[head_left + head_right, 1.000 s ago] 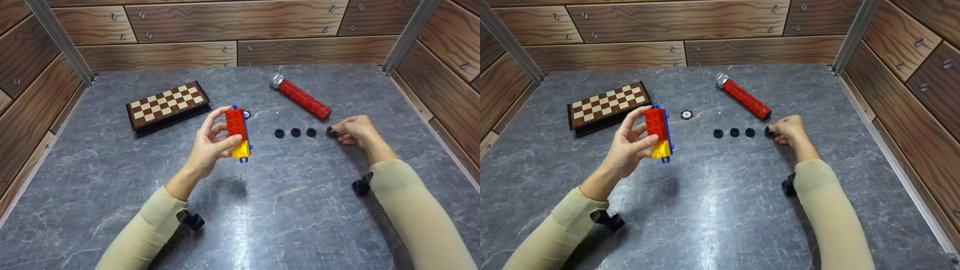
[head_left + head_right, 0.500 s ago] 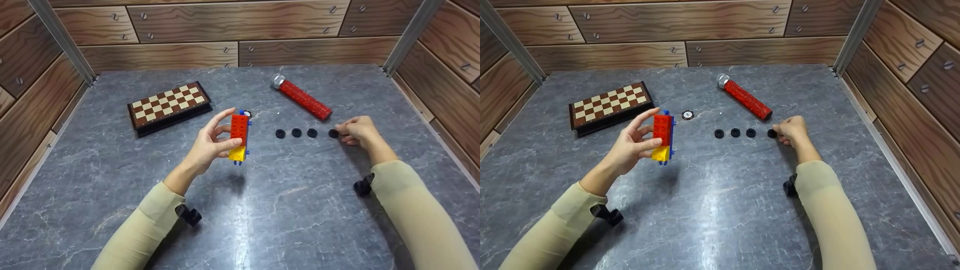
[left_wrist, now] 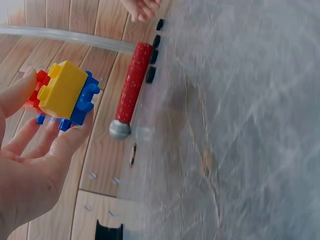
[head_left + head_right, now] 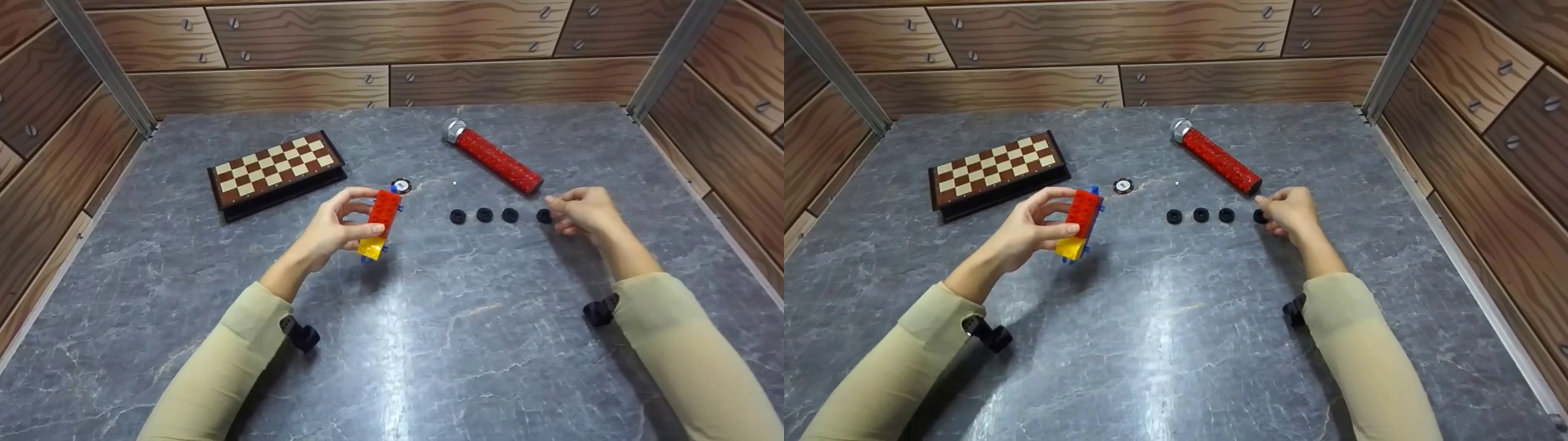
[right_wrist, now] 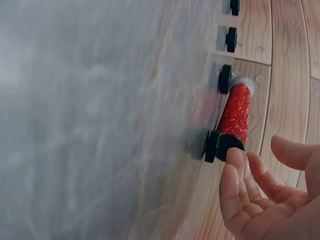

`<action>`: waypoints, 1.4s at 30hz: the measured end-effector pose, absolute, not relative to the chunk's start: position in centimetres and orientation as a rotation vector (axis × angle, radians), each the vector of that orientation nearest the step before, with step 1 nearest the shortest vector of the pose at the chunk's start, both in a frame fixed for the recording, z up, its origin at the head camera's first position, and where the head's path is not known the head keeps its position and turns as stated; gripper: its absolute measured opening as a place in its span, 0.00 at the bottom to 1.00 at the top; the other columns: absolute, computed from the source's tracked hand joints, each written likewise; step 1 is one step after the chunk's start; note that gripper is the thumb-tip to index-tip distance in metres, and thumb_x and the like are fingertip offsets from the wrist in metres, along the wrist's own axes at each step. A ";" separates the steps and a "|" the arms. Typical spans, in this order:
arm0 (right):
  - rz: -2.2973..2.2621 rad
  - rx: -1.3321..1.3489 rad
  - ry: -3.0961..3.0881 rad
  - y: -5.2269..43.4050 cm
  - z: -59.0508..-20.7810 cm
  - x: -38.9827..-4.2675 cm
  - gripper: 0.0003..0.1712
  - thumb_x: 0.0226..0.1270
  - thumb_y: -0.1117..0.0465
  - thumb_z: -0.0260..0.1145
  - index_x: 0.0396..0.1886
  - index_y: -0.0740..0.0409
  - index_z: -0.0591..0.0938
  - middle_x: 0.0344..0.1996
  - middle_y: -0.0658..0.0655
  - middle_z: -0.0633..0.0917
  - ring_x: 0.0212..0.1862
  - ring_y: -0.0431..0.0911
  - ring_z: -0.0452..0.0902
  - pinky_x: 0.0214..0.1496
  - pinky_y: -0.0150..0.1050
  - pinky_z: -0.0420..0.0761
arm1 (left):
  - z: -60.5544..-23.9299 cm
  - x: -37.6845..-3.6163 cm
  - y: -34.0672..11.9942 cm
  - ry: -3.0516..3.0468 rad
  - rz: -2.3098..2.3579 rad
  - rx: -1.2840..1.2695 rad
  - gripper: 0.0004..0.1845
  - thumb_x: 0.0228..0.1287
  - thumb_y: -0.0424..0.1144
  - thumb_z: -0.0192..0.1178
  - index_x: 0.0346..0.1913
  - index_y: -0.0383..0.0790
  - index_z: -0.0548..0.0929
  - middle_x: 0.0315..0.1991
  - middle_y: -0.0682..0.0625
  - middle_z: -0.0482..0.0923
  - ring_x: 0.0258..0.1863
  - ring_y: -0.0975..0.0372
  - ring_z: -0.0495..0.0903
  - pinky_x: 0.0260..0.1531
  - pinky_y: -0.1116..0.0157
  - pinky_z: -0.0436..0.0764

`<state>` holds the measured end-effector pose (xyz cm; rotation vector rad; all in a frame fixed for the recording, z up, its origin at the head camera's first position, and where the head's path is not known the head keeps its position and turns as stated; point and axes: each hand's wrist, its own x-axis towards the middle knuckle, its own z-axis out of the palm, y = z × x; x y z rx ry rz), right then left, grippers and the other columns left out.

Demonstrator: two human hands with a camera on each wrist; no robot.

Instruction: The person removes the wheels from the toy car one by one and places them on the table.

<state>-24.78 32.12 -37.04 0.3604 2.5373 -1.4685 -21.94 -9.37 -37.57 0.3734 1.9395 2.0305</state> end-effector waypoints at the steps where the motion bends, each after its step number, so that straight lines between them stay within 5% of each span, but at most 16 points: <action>1: -1.479 0.346 2.535 32.0 -37.0 -24.7 0.28 0.64 0.50 0.63 0.50 0.71 0.71 0.29 0.53 0.83 0.23 0.40 0.80 0.26 0.34 0.81 | -37.6 -22.1 -9.5 1.946 2.015 0.360 0.30 0.50 0.35 0.71 0.58 0.48 0.73 0.51 0.42 0.76 0.38 0.48 0.82 0.27 0.60 0.82; 19: -1.528 0.124 2.512 28.4 -37.0 -23.2 0.28 0.65 0.53 0.63 0.52 0.72 0.73 0.38 0.62 0.83 0.30 0.45 0.82 0.34 0.36 0.82 | -38.8 -24.6 -10.4 2.015 1.670 0.384 0.23 0.51 0.38 0.70 0.53 0.44 0.80 0.50 0.44 0.77 0.39 0.55 0.80 0.31 0.65 0.80; 30: -1.661 -0.286 2.321 20.7 -37.4 -22.2 0.23 0.62 0.58 0.65 0.50 0.71 0.75 0.39 0.66 0.82 0.36 0.54 0.81 0.40 0.46 0.82 | -39.2 -24.7 -10.0 2.022 1.642 0.431 0.25 0.49 0.38 0.72 0.53 0.45 0.80 0.49 0.45 0.78 0.39 0.55 0.80 0.28 0.66 0.78; 37: -1.673 -0.317 2.138 16.3 -37.3 -22.4 0.33 0.60 0.58 0.68 0.61 0.68 0.67 0.49 0.68 0.78 0.46 0.60 0.78 0.46 0.50 0.79 | -39.2 -24.3 -9.7 1.988 1.681 0.469 0.24 0.48 0.37 0.72 0.51 0.44 0.81 0.48 0.44 0.79 0.40 0.52 0.80 0.35 0.60 0.82; 42: -1.710 -0.305 2.035 14.9 -37.2 -22.7 0.31 0.60 0.60 0.68 0.61 0.65 0.68 0.47 0.66 0.78 0.45 0.60 0.79 0.44 0.47 0.80 | -39.2 -24.3 -9.6 1.962 1.705 0.517 0.23 0.48 0.35 0.72 0.51 0.41 0.81 0.48 0.43 0.79 0.39 0.53 0.81 0.35 0.61 0.82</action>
